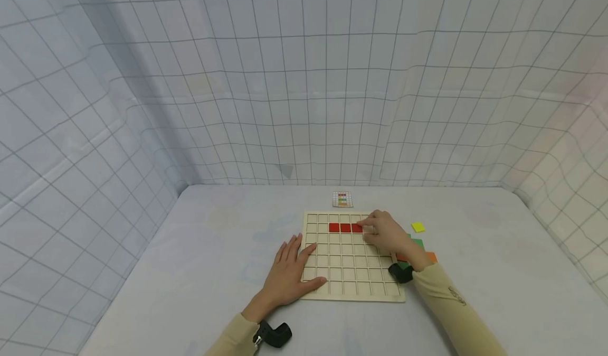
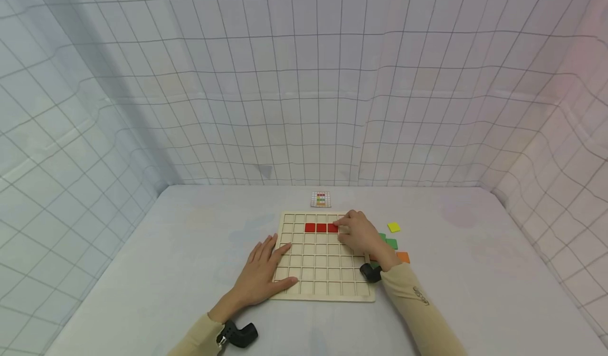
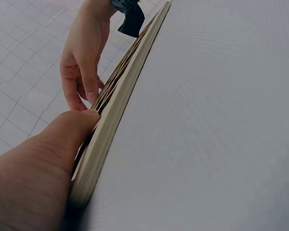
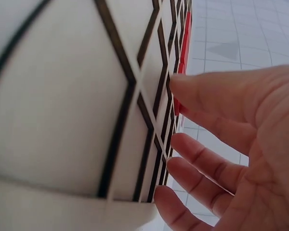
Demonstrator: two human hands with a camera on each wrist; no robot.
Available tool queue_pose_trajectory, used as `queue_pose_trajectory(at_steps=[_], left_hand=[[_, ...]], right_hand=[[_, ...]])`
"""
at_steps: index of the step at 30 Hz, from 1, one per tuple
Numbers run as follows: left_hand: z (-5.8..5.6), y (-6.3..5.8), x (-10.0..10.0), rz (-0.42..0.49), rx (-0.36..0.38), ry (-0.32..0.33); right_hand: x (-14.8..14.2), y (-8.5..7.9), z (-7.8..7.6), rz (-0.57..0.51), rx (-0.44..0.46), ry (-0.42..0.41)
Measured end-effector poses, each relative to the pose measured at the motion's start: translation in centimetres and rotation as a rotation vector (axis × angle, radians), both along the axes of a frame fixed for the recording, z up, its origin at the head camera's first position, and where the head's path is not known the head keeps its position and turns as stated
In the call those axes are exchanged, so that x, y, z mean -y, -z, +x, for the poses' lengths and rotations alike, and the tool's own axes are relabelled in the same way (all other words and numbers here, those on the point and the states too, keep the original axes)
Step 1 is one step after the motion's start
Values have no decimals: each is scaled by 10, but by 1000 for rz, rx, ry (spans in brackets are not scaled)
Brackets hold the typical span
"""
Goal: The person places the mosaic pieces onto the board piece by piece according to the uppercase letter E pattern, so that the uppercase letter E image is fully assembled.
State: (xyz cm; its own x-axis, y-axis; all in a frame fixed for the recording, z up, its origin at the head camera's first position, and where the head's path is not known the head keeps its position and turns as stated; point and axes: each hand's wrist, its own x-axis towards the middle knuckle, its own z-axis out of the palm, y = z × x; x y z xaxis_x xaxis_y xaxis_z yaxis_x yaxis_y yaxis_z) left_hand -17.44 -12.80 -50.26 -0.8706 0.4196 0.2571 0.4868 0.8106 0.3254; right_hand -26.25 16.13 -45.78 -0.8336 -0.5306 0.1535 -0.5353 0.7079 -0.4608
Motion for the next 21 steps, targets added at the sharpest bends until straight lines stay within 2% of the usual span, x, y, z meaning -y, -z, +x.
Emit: queue_pose_trajectory(at_steps=[8, 14, 18, 21], left_hand=[[-1, -1, 1, -6, 13, 2], [0, -1, 0, 6, 2, 8], [0, -1, 0, 6, -2, 8], [1, 0, 0, 9, -13, 10]], right_hand=[[-8, 1, 6, -3, -27, -82], [-18, -2, 11, -55, 75, -120], [-26, -5, 14, -107, 142, -87], [-34, -6, 16, -144, 194, 9]])
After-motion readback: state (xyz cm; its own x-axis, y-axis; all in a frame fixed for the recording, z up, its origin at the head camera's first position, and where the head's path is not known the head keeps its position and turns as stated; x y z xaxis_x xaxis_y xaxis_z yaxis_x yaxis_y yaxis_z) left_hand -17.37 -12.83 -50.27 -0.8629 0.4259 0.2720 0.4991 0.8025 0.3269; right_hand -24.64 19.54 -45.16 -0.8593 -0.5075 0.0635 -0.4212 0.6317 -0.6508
